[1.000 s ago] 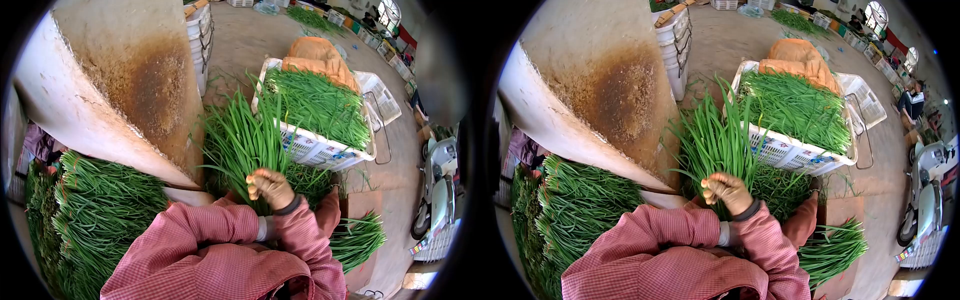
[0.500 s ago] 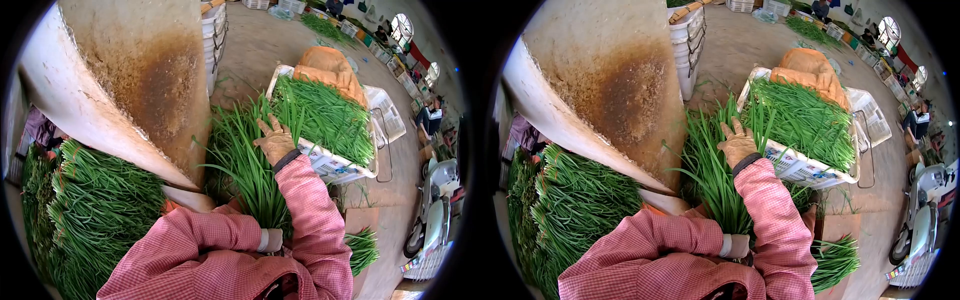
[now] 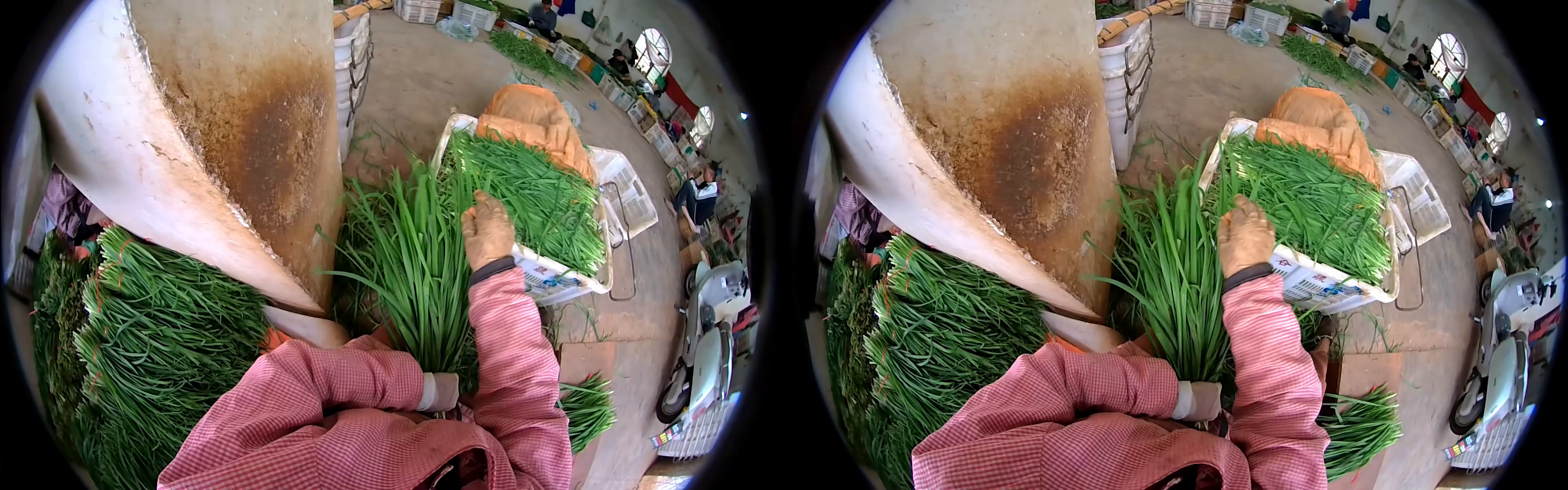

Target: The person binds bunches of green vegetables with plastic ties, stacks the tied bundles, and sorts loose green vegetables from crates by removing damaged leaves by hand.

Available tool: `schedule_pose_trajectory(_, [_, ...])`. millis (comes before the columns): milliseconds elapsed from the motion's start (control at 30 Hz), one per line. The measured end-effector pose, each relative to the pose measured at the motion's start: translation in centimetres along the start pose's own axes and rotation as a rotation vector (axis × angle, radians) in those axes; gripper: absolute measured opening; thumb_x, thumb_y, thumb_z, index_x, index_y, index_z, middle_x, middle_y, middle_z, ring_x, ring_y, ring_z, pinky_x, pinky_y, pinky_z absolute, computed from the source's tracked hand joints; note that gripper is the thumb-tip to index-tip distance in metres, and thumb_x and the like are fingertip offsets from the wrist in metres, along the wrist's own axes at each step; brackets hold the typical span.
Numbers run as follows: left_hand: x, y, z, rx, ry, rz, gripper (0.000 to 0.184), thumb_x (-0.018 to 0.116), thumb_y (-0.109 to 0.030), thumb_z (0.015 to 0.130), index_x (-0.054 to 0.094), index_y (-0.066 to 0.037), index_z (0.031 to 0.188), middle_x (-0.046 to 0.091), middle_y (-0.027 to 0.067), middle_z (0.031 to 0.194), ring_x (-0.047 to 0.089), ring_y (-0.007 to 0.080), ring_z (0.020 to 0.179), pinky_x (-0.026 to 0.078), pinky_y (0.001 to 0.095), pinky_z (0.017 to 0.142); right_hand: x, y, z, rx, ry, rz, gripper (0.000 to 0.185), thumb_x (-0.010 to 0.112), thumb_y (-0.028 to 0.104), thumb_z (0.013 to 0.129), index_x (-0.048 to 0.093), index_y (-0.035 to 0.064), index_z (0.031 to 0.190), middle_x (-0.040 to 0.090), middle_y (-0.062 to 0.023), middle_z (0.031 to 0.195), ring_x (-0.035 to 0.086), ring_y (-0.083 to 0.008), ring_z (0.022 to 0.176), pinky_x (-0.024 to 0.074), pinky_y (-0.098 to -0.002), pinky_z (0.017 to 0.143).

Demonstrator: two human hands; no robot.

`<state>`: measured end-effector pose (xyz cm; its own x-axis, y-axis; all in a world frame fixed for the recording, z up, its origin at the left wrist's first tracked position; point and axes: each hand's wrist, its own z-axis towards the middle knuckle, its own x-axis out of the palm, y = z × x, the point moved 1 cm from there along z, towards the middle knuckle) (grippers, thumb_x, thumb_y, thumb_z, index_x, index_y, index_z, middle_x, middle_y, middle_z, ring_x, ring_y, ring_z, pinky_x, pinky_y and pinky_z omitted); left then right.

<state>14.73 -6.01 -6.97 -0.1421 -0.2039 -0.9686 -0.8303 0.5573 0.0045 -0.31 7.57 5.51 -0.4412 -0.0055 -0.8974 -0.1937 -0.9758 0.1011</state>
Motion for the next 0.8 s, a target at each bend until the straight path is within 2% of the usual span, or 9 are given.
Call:
schedule_pose_trajectory(100, [-0.4,0.0,-0.5,0.014,-0.011,-0.021,0.014,0.052,-0.018,0.073,0.063,-0.011,0.067,0.06,-0.0005,0.065,0.053,0.0166,0.055,0.035,0.0289,0.06,2.4,-2.6,-0.5,0.031,0.023,0.271,0.03,0.066,0.013,0.065,0.059,0.0127,0.093,0.042,-0.0055,0.127,0.034,-0.0255,0.118,0.0351,-0.036,0.091])
schedule_pose_trajectory(200, [-0.9,0.0,-0.4,0.026,-0.01,-0.003,0.013,0.053,-0.018,0.072,0.063,-0.011,0.067,0.06,-0.0018,0.065,0.053,0.0162,0.055,0.035,0.0289,0.06,-0.9,1.3,-1.3,-0.242,0.127,0.062,0.045,0.06,0.01,0.069,0.055,0.0273,0.11,0.031,-0.0046,0.135,0.023,-0.0287,0.126,0.0259,-0.0456,0.096])
schedule_pose_trajectory(300, [-0.6,-0.3,-0.1,0.025,-0.003,0.027,0.012,0.053,-0.018,0.071,0.063,-0.012,0.067,0.06,-0.0029,0.064,0.053,0.0157,0.054,0.035,0.0286,0.06,-0.1,3.1,-1.0,-0.368,0.212,-0.118,0.041,0.055,0.01,0.073,0.055,0.0268,0.11,0.03,-0.0047,0.136,0.021,-0.0289,0.127,0.0253,-0.0459,0.097])
schedule_pose_trajectory(433, [-1.0,-0.1,-0.5,0.016,-0.01,0.046,0.012,0.054,-0.02,0.071,0.063,-0.013,0.067,0.06,-0.0031,0.063,0.053,0.0152,0.055,0.034,0.0283,0.059,0.7,4.4,-0.4,-0.41,0.485,-0.288,0.036,0.054,0.012,0.072,0.057,0.0248,0.105,0.025,-0.0049,0.139,0.019,-0.0285,0.129,0.0261,-0.0452,0.099])
schedule_pose_trajectory(567, [-1.0,-0.2,-0.7,-0.007,-0.031,0.036,0.013,0.054,-0.02,0.071,0.063,-0.013,0.066,0.06,-0.0028,0.063,0.054,0.0147,0.055,0.034,0.0283,0.059,-0.1,4.3,-0.7,-0.391,0.468,-0.188,0.012,0.053,0.013,0.072,0.063,0.0155,0.077,0.035,-0.0055,0.134,0.022,-0.0283,0.128,0.0254,-0.0445,0.1])
schedule_pose_trajectory(600, [-0.9,-0.2,-0.7,-0.002,-0.024,0.027,0.013,0.054,-0.02,0.07,0.062,-0.012,0.065,0.06,-0.0023,0.063,0.054,0.0148,0.055,0.034,0.0281,0.058,0.6,3.6,-1.1,-0.422,0.329,-0.155,0.008,0.053,0.011,0.07,0.061,0.0111,0.068,0.045,-0.0057,0.125,0.033,-0.0301,0.121,0.0307,-0.0442,0.097])
schedule_pose_trajectory(633, [-0.8,-0.3,-0.6,0.003,-0.018,0.019,0.013,0.054,-0.021,0.07,0.062,-0.012,0.064,0.06,-0.0018,0.063,0.054,0.0149,0.055,0.034,0.0279,0.058,0.9,3.1,-0.9,-0.417,0.332,-0.156,0.008,0.053,0.011,0.07,0.061,0.0111,0.068,0.045,-0.0057,0.125,0.033,-0.0301,0.121,0.0307,-0.0442,0.097])
schedule_pose_trajectory(733, [-0.3,-0.1,-0.6,0.01,-0.067,-0.038,0.013,0.053,-0.022,0.07,0.062,-0.012,0.066,0.06,0.0002,0.064,0.054,0.0156,0.055,0.036,0.0287,0.059,0.6,0.3,-0.2,0.064,0.372,0.082,0.003,0.056,0.006,0.069,0.059,0.0073,0.067,0.053,-0.006,0.115,0.046,-0.0287,0.11,0.0379,-0.0378,0.092])
schedule_pose_trajectory(800, [-2.0,1.2,-1.8,-0.006,-0.214,-0.191,0.01,0.054,-0.019,0.069,0.062,-0.013,0.069,0.06,0.0019,0.065,0.055,0.0172,0.056,0.038,0.0297,0.06,-1.6,-3.3,-0.7,0.135,-0.057,0.298,0.026,0.063,0.006,0.067,0.057,0.0042,0.092,0.056,-0.0114,0.103,0.048,-0.0246,0.105,0.0389,-0.033,0.091])
